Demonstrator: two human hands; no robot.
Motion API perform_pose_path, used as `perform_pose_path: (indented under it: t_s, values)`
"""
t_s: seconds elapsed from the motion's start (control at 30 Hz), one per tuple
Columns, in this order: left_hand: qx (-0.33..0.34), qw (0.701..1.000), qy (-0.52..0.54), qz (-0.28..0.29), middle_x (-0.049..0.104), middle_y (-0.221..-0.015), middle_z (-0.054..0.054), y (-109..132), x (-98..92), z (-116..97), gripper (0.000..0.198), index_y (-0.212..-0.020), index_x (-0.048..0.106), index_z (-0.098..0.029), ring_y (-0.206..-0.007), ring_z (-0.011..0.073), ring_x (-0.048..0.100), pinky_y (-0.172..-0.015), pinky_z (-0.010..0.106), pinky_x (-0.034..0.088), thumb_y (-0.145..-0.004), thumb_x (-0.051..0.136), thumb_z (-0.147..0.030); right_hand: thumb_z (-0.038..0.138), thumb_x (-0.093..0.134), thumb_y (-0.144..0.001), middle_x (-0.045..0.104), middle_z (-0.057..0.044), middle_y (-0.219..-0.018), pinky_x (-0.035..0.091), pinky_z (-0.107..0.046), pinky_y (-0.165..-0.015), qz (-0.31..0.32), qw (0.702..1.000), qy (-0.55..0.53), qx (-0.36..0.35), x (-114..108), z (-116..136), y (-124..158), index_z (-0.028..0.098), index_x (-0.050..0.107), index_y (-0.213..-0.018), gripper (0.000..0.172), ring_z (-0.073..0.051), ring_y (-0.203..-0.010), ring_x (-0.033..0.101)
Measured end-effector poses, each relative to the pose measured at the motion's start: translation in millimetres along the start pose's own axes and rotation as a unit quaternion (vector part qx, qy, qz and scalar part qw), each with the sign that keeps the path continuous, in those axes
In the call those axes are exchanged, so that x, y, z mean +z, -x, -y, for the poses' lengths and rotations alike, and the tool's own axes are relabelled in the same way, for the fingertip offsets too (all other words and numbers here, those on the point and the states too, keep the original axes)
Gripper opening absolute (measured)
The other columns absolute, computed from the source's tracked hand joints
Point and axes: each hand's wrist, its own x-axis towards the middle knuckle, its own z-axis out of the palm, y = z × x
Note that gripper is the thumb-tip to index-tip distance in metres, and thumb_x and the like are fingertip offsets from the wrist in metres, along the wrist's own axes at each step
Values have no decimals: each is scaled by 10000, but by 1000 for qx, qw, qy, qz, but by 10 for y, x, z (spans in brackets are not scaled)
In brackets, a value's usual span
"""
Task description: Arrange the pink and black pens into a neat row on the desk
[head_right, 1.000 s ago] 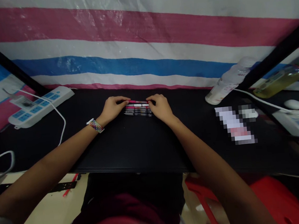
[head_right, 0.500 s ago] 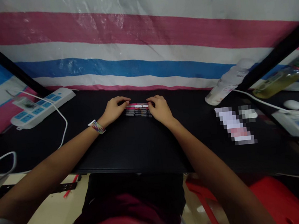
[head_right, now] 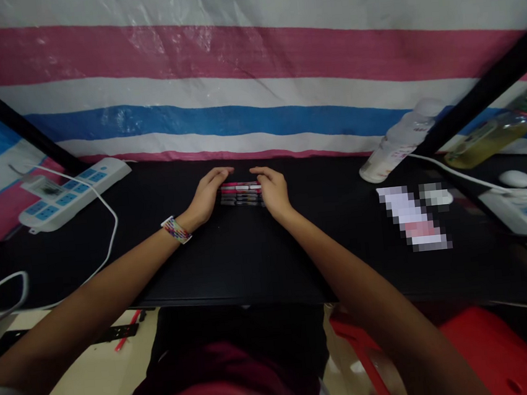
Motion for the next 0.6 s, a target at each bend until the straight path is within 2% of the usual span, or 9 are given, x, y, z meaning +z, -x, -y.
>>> perform_pose_path:
  t_s: [0.2,0.3,0.37,0.47,0.5,0.6]
  values:
    - [27,999,-45,-4,782,-1261,110,14,-13,2,220,-1125,735,-208,-1240,278,706,-1175,475,507,-1059,594,-364,194,593,-887,837,-71,-1215,457,-517,-1247,-6,1000,0,0,-28,42,-6,240,836,-993,269,-279,-1268,738]
    - [88,989,-120,-1,767,-1301,108,115,-25,-208,157,-1136,728,-211,-1299,285,677,-1216,498,474,-989,682,-243,209,607,-876,831,-84,-1224,468,-518,-1228,-15,1000,14,-7,-93,46,8,231,828,-991,250,-291,-1272,732]
    - [114,985,-129,30,783,-1224,93,299,-37,-539,132,-1091,749,-213,-1227,286,701,-1179,502,503,-965,709,-205,213,605,-859,824,-96,-1217,484,-530,-1204,-18,999,34,-8,-148,50,37,219,820,-998,256,-304,-1261,730]
    - [120,981,-6,154,806,-1073,62,804,-65,-1245,108,-1067,769,-227,-1054,245,765,-1026,424,599,-1054,666,-257,220,575,-873,807,-110,-1187,520,-572,-1158,-10,996,91,-17,-190,143,147,212,803,-1048,288,-319,-1214,725]
    - [124,974,41,185,807,-1013,54,1015,-83,-1484,120,-1052,766,-238,-1011,242,775,-986,414,617,-1075,659,-287,215,580,-881,791,-119,-1232,505,-590,-1178,-12,991,127,-47,-181,213,212,213,799,-1071,289,-327,-1250,706]
    - [152,967,89,183,806,-1027,73,1625,-169,-2031,133,-1076,772,-282,-1018,274,779,-922,426,647,-1080,670,-367,171,609,-913,684,-145,-1471,396,-668,-1275,23,954,230,-191,-69,533,520,228,776,-1190,329,-372,-1492,538]
